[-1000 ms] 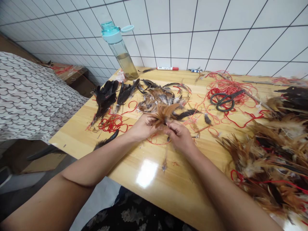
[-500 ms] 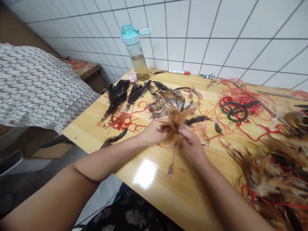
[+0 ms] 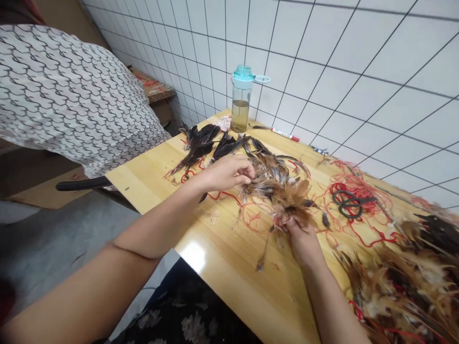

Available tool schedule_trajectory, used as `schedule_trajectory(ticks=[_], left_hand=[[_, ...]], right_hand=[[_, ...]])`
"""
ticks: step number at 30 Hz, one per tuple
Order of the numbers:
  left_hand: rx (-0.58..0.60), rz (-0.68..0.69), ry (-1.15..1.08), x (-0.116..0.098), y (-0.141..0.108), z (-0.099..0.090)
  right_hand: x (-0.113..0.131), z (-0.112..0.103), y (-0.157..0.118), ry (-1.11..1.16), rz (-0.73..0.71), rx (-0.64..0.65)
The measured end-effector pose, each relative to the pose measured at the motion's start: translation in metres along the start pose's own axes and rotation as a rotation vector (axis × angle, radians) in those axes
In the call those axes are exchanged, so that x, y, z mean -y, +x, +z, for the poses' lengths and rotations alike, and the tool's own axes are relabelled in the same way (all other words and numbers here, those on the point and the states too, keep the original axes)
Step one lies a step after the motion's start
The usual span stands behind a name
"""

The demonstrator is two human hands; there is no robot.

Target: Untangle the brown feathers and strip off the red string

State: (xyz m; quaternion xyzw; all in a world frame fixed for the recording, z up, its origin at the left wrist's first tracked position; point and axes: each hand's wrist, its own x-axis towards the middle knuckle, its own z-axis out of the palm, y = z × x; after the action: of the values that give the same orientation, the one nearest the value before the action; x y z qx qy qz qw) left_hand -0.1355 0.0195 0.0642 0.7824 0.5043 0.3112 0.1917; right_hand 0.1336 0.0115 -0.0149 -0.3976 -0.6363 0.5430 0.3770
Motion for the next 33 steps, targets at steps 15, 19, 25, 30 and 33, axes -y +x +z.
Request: schedule_trajectory(ticks=[15, 19, 25, 30, 33], left_hand=[[0.233, 0.015, 0.329, 0.029, -0.028, 0.022], [0.107, 0.028, 0.197, 0.013, -0.015, 0.011], [-0.173, 0.030, 0.057, 0.013, -0.008, 0.026], [-0.361, 0.007, -0.097, 0.020, -0.013, 0.020], [-0.385, -0.069, -0.276, 0.023, -0.016, 0.009]], right_hand=[[0.061, 0.019, 0.023, 0.085, 0.287, 0.119], [0.053, 0.041, 0.045, 0.098, 0.260, 0.085], [0.031, 0.059, 0.071, 0.103, 0.156, -0.048], [0.027, 0.054, 0.071, 0.087, 0.139, -0.049], [0.037, 0.041, 0.070, 0.111, 0.127, -0.046]])
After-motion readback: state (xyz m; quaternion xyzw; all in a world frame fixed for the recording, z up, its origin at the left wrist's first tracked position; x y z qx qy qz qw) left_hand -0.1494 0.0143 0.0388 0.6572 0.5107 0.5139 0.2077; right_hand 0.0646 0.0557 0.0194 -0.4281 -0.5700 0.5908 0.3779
